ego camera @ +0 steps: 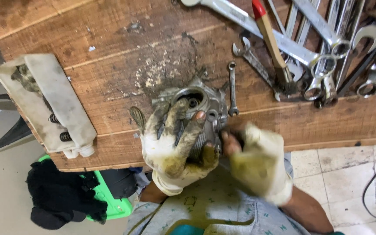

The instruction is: The person holds a metal mechanical part and repeatedly scrubs its surface with a small wire brush. The person rotates the part to access different areas while continuing to scrub. The work is performed on a wooden workbench with various tools visible nearby.

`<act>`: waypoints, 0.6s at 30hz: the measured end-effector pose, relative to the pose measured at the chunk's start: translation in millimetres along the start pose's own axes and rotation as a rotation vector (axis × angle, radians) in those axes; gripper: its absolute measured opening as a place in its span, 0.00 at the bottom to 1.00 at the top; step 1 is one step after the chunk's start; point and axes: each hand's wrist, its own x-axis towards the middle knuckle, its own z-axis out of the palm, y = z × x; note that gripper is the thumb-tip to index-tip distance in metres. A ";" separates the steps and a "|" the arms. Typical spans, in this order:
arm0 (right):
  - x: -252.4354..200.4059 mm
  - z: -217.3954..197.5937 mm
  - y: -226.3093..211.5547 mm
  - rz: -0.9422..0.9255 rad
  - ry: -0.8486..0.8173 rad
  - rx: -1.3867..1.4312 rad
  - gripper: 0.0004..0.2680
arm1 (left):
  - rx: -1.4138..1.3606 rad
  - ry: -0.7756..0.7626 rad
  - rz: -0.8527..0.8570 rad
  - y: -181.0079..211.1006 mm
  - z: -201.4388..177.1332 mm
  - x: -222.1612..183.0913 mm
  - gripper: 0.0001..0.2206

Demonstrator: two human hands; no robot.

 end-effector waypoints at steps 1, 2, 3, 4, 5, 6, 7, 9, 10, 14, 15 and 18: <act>3.6 1.4 1.3 0.006 0.062 -0.223 0.05 | -0.007 0.038 -0.006 2.5 0.4 2.7 0.18; 7.4 2.4 1.5 0.014 0.124 -0.445 0.03 | -0.014 0.076 -0.012 5.5 0.1 6.3 0.17; 4.2 0.0 5.5 0.009 0.129 -0.443 0.03 | -0.013 0.079 -0.005 5.0 0.5 4.9 0.17; 1.6 -1.8 9.4 -0.083 0.075 -0.422 0.05 | 0.000 0.066 -0.010 3.8 0.8 3.9 0.18; -2.6 -3.4 14.1 -0.173 0.015 -0.403 0.06 | 0.012 0.053 -0.021 3.0 1.2 0.4 0.18; 0.8 -2.6 12.1 -0.175 0.016 -0.402 0.06 | 0.013 0.054 -0.019 1.4 -0.7 2.9 0.18; 2.5 -3.4 10.7 -0.202 0.030 -0.395 0.06 | 0.009 0.028 -0.001 1.8 -2.0 3.8 0.18; 1.5 -0.3 10.0 -0.226 0.044 -0.385 0.07 | 0.005 -0.003 0.017 2.9 -1.7 1.3 0.18; -0.4 3.6 9.4 -0.102 0.081 -0.266 0.06 | 0.006 0.007 0.005 3.5 -0.9 -0.9 0.18; -3.7 -3.2 3.1 -0.022 0.045 -0.336 0.04 | 0.045 0.022 0.007 3.9 -2.7 4.6 0.18; -0.2 -2.3 5.0 -0.019 0.044 -0.335 0.04 | 0.045 0.019 0.006 4.1 -1.9 3.3 0.18; 4.2 -1.0 8.9 -0.041 0.041 0.083 0.06 | 0.048 0.004 0.011 3.8 -0.4 0.7 0.19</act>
